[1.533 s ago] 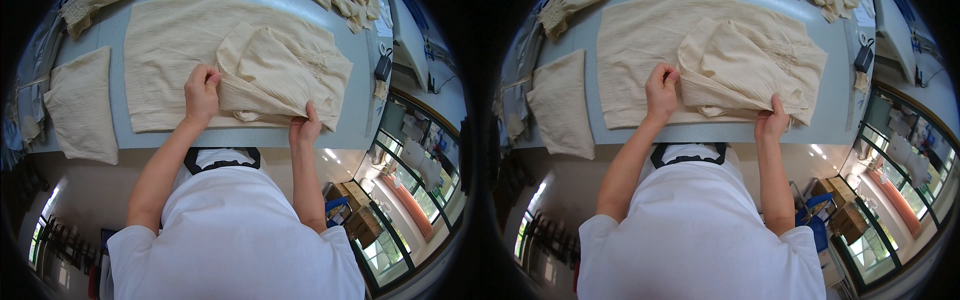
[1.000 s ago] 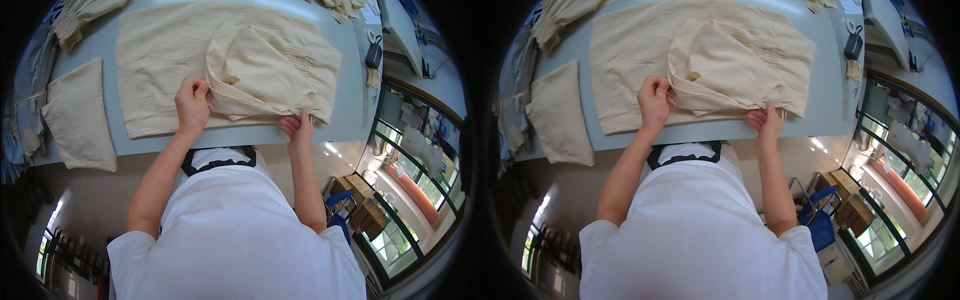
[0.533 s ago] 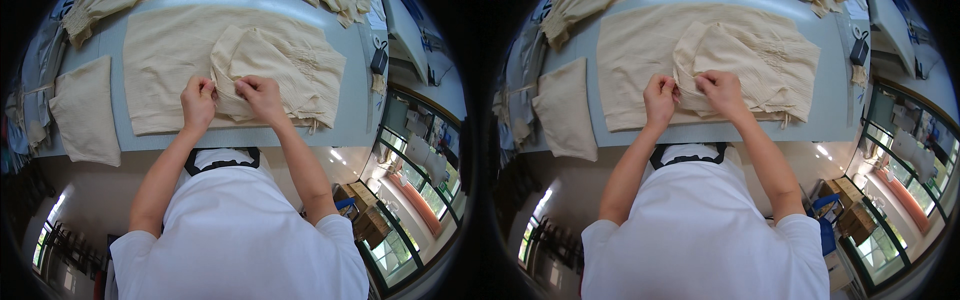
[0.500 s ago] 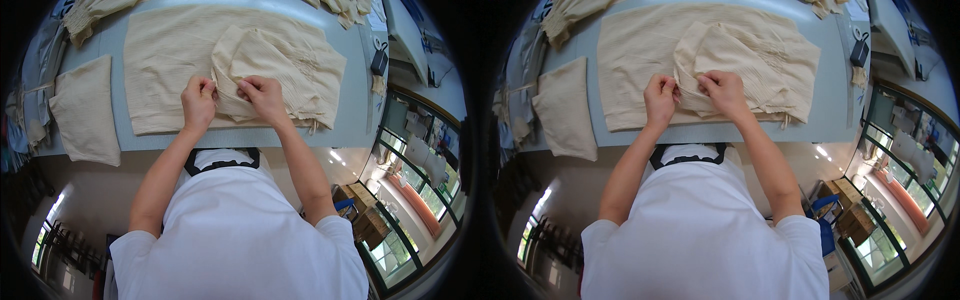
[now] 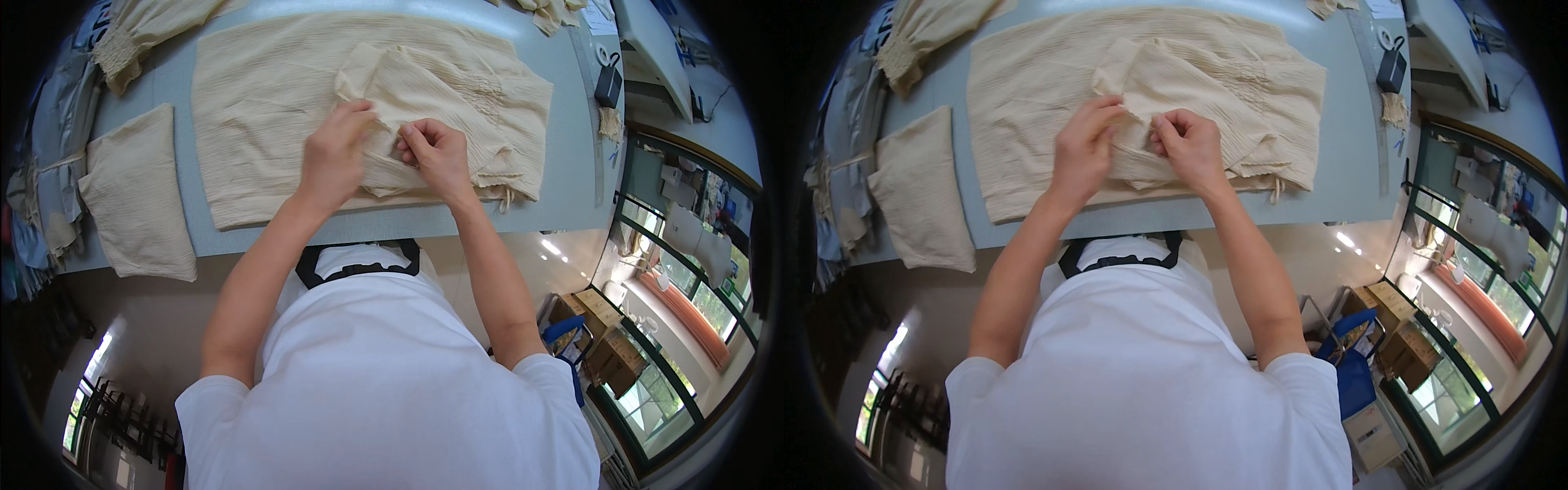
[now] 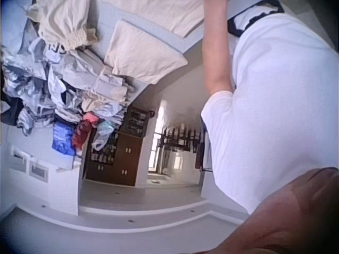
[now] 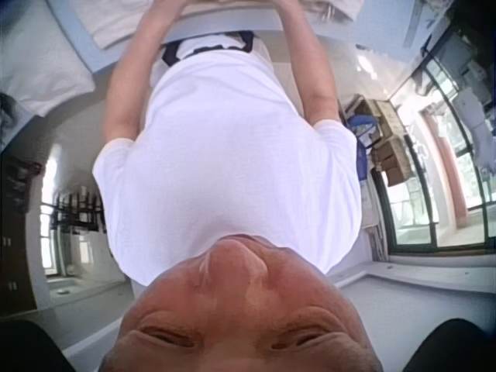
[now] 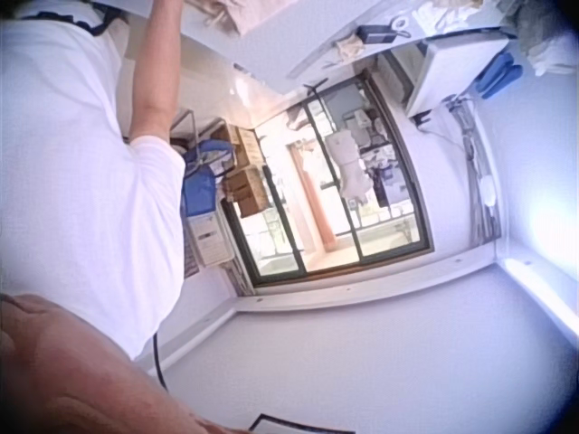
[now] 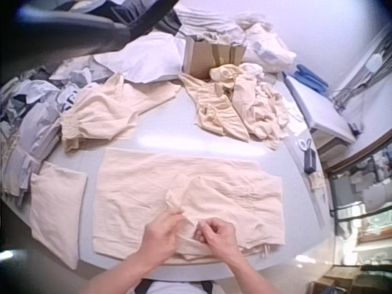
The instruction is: The person folds beige pants on a table, trims a loose thread using shears, and places the folded pants into a plastic bag. The person also moves other fabric pieces aside to clear the workspace.
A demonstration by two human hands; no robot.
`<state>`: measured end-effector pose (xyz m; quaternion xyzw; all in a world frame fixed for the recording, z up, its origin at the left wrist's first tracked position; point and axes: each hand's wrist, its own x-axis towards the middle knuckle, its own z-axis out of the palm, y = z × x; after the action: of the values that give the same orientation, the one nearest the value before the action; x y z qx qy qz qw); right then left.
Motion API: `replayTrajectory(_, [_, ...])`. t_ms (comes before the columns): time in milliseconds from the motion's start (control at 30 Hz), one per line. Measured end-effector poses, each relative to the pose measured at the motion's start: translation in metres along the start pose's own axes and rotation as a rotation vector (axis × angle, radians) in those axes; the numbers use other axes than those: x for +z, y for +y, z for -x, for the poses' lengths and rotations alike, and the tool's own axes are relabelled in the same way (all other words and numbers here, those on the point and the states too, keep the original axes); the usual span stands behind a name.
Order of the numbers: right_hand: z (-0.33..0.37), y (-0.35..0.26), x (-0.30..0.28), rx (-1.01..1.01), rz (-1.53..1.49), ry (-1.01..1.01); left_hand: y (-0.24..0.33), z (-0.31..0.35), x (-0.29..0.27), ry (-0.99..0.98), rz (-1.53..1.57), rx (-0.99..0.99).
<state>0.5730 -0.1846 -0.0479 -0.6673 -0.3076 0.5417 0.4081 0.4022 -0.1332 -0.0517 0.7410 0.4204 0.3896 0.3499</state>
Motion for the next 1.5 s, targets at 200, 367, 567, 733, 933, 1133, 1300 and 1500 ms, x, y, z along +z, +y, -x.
replayTrajectory(200, [0.009, -0.009, 0.005, -0.312, 0.52, 0.174, 0.001, -0.018, 0.015, -0.395, -0.019, -0.323])
replayTrajectory(367, [0.019, -0.009, -0.007, -0.482, 0.452, 0.263, 0.009, -0.023, 0.023, -0.385, 0.019, -0.206])
replayTrajectory(567, [0.059, -0.026, -0.104, -0.247, 0.14, 0.338, 0.009, -0.015, 0.041, -0.334, -0.064, -0.252])
replayTrajectory(733, [0.064, 0.018, -0.266, -0.195, 0.237, 0.585, 0.029, -0.016, 0.058, -0.209, -0.185, -0.085])
replayTrajectory(933, [0.046, 0.112, -0.559, 0.003, 0.468, 1.011, 0.025, 0.006, 0.067, -0.159, -0.707, -0.328])
replayTrajectory(1133, [-0.011, 0.199, -0.76, 0.077, 0.95, 0.984, 0.016, 0.007, 0.053, 0.028, -1.004, -0.492])
replayTrajectory(1300, [-0.086, 0.245, -0.804, -0.079, 1.167, 0.783, -0.014, 0.021, 0.01, 0.218, -0.944, -0.675])
replayTrajectory(1500, [-0.094, 0.258, -0.841, 0.344, 1.132, 0.279, 0.004, 0.012, 0.033, 0.279, -0.523, -0.875])
